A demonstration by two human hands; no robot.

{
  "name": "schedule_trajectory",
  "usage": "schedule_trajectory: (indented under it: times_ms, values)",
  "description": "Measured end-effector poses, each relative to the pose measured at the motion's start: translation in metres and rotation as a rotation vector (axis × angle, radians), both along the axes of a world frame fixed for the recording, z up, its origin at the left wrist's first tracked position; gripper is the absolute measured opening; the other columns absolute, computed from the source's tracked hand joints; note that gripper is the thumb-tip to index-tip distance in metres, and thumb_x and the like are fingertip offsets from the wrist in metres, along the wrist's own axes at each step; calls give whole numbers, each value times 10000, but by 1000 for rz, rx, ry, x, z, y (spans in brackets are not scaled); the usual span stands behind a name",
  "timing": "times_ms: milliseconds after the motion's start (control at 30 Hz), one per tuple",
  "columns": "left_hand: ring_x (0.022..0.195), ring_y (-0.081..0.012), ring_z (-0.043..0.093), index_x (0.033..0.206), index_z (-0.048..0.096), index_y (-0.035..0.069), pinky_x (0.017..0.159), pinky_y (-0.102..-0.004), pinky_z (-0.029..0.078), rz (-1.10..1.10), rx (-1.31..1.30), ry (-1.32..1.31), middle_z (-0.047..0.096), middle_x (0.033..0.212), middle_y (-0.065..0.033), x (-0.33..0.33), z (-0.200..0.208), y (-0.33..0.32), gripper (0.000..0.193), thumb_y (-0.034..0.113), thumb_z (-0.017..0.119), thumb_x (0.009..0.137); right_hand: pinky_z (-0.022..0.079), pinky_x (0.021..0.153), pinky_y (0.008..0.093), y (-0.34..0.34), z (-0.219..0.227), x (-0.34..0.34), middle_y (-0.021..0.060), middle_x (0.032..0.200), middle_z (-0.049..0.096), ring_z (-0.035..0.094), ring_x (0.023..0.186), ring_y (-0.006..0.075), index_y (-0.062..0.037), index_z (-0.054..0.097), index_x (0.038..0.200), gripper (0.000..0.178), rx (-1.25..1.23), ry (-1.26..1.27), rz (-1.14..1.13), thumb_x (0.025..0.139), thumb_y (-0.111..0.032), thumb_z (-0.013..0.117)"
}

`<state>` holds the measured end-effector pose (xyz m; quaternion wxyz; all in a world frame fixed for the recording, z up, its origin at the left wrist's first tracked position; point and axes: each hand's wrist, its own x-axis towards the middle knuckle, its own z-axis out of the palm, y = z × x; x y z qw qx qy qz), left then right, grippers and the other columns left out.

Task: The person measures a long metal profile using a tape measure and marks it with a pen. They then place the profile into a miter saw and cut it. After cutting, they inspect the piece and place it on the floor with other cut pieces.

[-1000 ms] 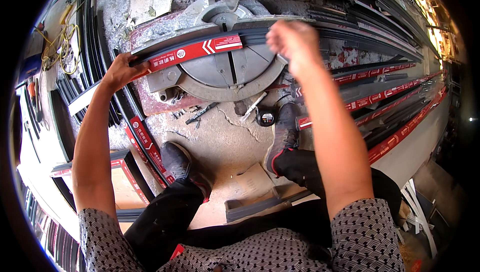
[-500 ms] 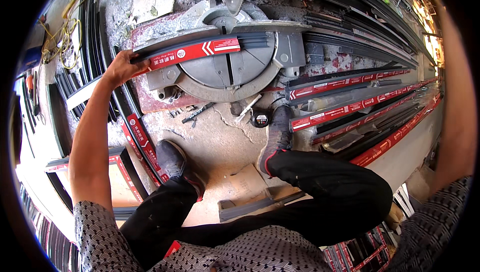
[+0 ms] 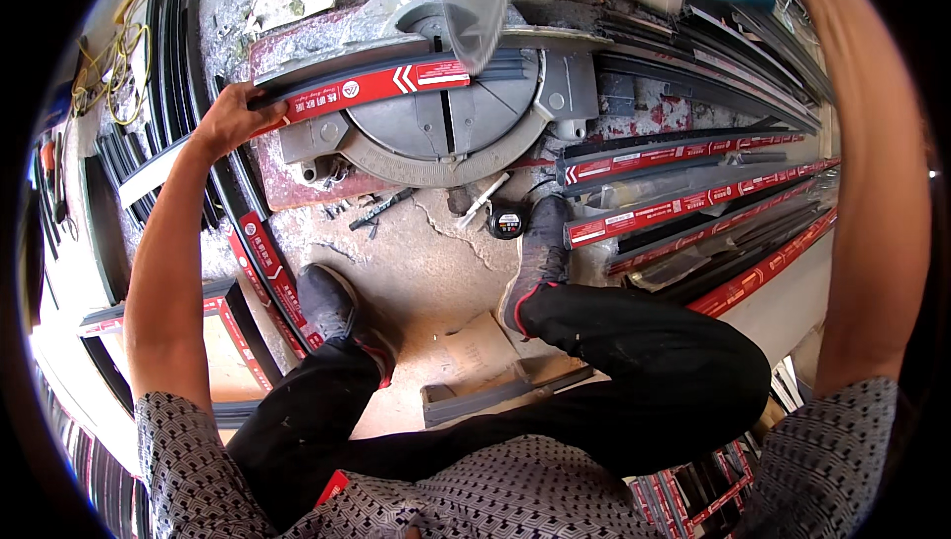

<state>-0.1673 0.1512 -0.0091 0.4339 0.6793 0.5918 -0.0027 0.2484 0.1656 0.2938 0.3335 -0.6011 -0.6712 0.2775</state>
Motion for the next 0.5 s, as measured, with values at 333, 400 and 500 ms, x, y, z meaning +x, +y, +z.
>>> schedule_trajectory:
  times_ms: [333, 400, 500]
  values:
    - [951, -232, 699, 1161, 729, -73, 948, -379, 526, 21, 8, -5, 767, 1028, -177, -9, -1, -4, 618, 463, 812, 864, 572, 633, 277, -116, -79, 16, 98, 1137, 633, 610, 748, 112, 9, 375, 1515, 478, 128, -10, 48, 1068, -79, 521]
    - [970, -251, 712, 1165, 730, -57, 963, -387, 527, 18, 2, 7, 770, 1037, -183, -11, -4, -5, 637, 491, 819, 852, 569, 631, 284, -123, -87, 14, 107, 1136, 622, 604, 749, 119, 11, 370, 1515, 478, 137, 55, 49, 1065, -61, 516]
    - [966, -246, 711, 1161, 731, -59, 959, -382, 528, 17, 7, 40, 771, 1031, -178, -11, -1, -6, 644, 500, 812, 853, 571, 635, 288, -125, -95, 15, 117, 1134, 609, 602, 753, 128, 13, 369, 1513, 465, 163, 92, 75, 1069, -45, 496]
